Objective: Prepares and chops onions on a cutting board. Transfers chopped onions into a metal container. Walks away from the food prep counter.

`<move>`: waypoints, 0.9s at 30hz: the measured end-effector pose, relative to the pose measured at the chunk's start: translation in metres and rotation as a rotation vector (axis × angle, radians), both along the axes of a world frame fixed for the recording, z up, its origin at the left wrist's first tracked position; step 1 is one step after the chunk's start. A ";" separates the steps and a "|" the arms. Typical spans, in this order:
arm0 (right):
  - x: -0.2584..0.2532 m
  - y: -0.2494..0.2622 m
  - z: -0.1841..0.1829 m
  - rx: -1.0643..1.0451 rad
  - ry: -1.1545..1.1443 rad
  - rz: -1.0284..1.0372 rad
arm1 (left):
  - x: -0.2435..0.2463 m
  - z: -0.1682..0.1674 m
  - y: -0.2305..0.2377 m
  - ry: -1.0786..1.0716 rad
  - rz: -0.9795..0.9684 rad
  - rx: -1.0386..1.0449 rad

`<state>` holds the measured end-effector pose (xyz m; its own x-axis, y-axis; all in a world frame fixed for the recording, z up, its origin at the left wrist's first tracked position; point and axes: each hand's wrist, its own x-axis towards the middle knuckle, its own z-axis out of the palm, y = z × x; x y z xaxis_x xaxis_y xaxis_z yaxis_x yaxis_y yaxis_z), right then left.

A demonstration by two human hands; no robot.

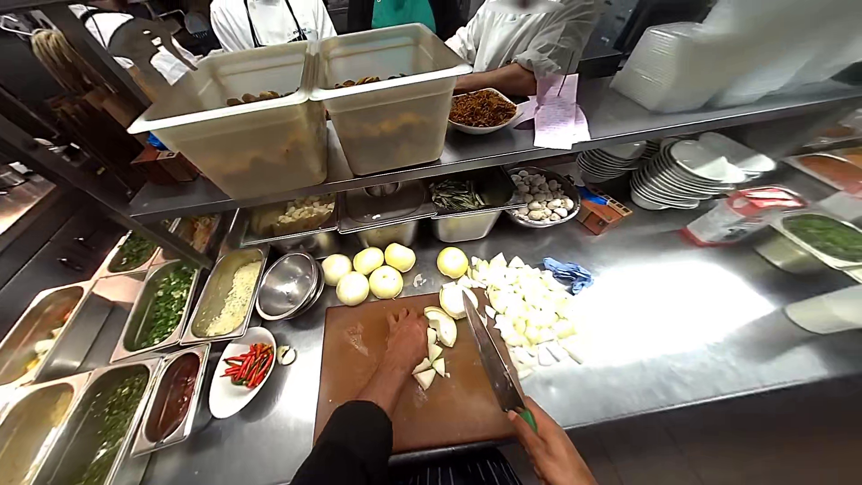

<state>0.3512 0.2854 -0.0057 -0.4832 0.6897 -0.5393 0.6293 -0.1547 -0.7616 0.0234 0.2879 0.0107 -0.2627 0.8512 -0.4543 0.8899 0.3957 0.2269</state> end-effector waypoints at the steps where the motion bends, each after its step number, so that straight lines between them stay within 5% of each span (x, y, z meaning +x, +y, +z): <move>1: 0.006 0.000 -0.001 0.003 0.001 0.000 | -0.003 0.000 0.003 -0.001 -0.037 -0.008; 7: 0.023 -0.016 -0.012 0.088 -0.011 0.071 | -0.010 -0.017 0.002 -0.001 -0.206 0.018; 16: 0.014 -0.005 -0.011 0.055 -0.005 0.108 | -0.004 -0.010 0.000 -0.018 -0.115 0.179; 21: 0.003 0.001 0.017 0.132 -0.033 0.332 | -0.006 0.039 -0.067 -0.121 0.248 0.077; 24: -0.011 -0.007 0.009 0.116 -0.017 0.392 | 0.001 0.017 -0.128 -0.307 0.497 0.121; 27: -0.021 -0.015 0.000 -0.026 0.050 0.159 | 0.035 -0.008 -0.134 -0.367 0.407 0.375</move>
<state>0.3300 0.2706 -0.0059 -0.6118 0.5885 -0.5285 0.6086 -0.0765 -0.7898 0.0584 0.1540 0.0026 -0.4816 0.8345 -0.2679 0.5247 0.5193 0.6745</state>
